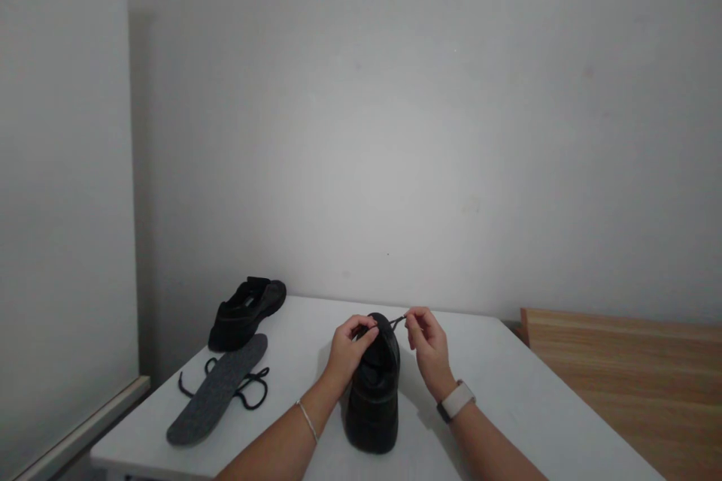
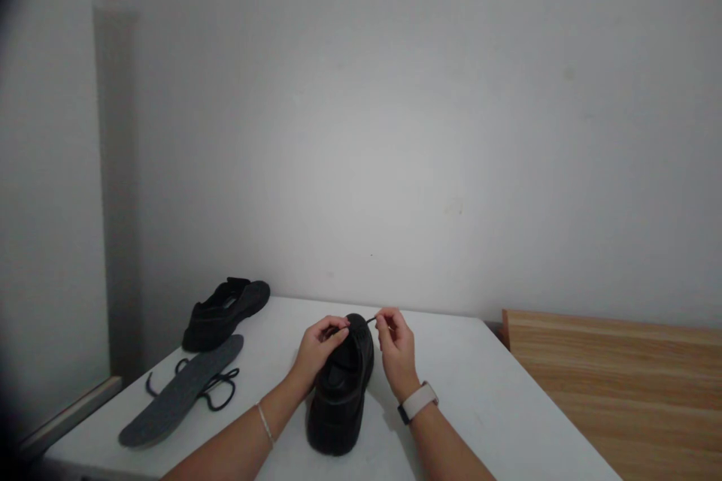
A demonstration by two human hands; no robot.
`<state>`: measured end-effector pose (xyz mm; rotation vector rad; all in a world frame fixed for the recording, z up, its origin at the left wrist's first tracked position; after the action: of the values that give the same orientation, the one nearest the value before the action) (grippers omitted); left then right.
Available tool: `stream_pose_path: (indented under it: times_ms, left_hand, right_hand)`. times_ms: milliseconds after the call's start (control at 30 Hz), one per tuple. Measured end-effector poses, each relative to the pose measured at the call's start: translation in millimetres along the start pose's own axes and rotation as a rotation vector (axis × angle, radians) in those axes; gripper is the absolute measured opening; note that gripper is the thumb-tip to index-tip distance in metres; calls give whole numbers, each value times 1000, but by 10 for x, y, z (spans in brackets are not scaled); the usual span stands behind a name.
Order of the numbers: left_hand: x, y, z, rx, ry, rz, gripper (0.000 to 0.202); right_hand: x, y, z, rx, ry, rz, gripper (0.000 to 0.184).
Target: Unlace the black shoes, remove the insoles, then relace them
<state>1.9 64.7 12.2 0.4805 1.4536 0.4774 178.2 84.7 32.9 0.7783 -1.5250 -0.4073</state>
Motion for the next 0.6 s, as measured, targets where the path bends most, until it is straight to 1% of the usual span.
stream_pose_path:
  times_ms: [133,233,300,433,600]
  left_hand:
    - [33,-9,4,-51,30,19,15]
    - [31,6,-2,-43,33,19,18]
    - [14,18,-2,-17,20,17,20]
    - [-24,12,18,48,-43,9,18]
    - [-24,-35,30,70,-186,-55,20]
  right_hand:
    - [5,-32,160,188,2,27,25]
    - [10,-42,242,282,-10,27,20]
    - [1,-37,264,301,-24,23,17]
    - [-12,-15,273,299,-47,17,10]
    - [28,-20,270,282,8,9,7]
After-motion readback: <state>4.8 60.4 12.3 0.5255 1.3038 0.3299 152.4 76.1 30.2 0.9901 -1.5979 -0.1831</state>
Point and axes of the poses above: each hand's wrist, its own y-axis towards the middle knuckle, its own z-axis out of the palm, x = y × z, the point moved 5 cm from there along y, towards the middle knuckle, and after that the axes turned 10 degrees about x, right-handed, at the moved point
